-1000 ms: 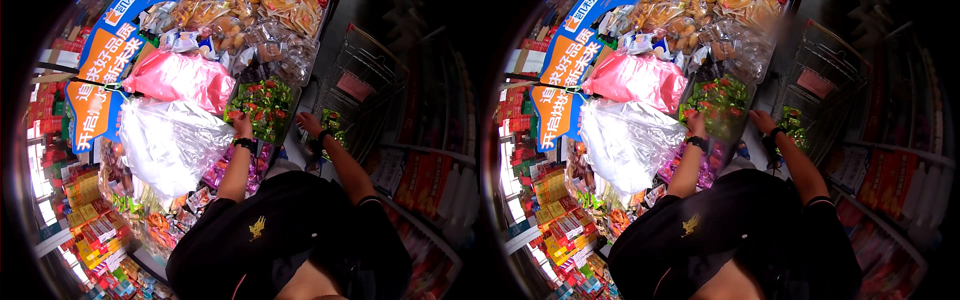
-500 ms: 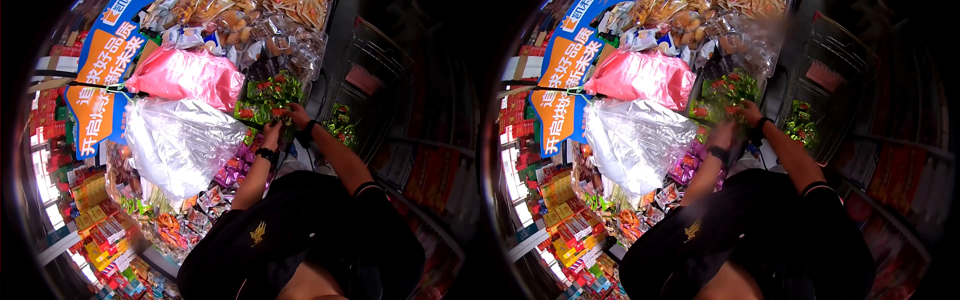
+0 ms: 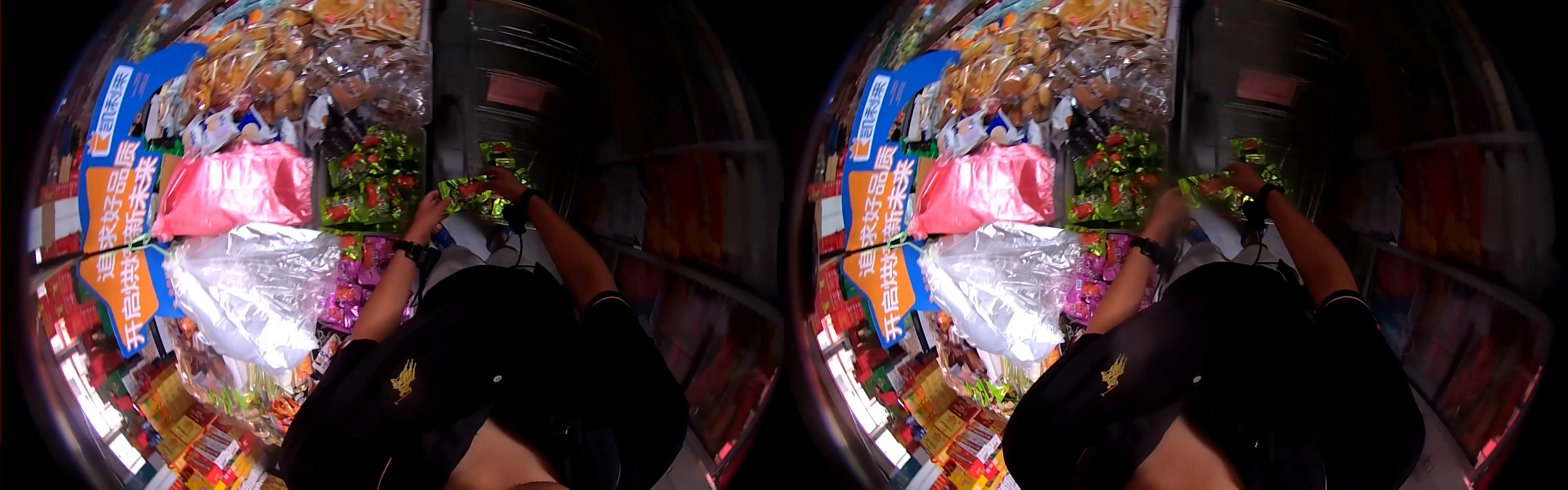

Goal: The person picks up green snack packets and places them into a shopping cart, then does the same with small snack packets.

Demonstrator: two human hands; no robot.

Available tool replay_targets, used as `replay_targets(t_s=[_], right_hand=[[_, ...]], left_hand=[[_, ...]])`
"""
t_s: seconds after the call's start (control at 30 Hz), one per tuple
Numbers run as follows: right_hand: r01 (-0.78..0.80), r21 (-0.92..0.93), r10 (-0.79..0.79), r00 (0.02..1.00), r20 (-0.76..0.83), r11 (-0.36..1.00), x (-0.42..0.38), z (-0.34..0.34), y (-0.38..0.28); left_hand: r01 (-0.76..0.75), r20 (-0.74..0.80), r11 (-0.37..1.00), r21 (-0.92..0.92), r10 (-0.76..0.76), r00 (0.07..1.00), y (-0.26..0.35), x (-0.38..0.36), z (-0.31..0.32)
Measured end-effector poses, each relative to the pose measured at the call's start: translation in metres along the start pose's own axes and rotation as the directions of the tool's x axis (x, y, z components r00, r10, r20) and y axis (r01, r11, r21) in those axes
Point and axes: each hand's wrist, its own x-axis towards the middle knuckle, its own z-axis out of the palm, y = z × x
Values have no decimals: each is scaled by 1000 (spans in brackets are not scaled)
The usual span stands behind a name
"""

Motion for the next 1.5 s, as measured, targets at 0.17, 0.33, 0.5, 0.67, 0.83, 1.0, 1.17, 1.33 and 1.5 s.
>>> replay_targets(t_s=[0.17,0.33,0.5,0.67,0.83,1.0,1.17,1.33,1.5], right_hand=[[14,1,-14,1000,23,1000,-5,-54,69],[204,-506,-227,974,17,838,-3,-77,138],[-210,-108,218,973,70,972,8,-73,115],[0,64,-2,999,35,998,4,-48,65],[106,96,-124,969,212,990,33,-6,31],[343,9,-334,911,242,939,52,59,-19],[555,-90,-528,821,219,827,76,129,-61],[325,-724,-258,944,207,609,39,144,-135],[332,-710,-307,937,169,621,22,172,-180]], left_hand=[[139,124,979,-147,-121,985,11,11,70],[-164,77,957,238,150,986,-1,15,85],[-89,-140,995,-49,81,987,1,5,67],[-355,-370,923,145,384,846,12,-14,21],[-415,-606,901,-126,261,752,16,-32,-35],[-400,-796,914,-61,197,572,17,-59,-60],[-442,-664,874,-203,209,718,-34,-51,-98],[-495,-339,752,435,646,684,-29,-83,-90],[-268,-412,958,105,287,865,25,-116,-79]])
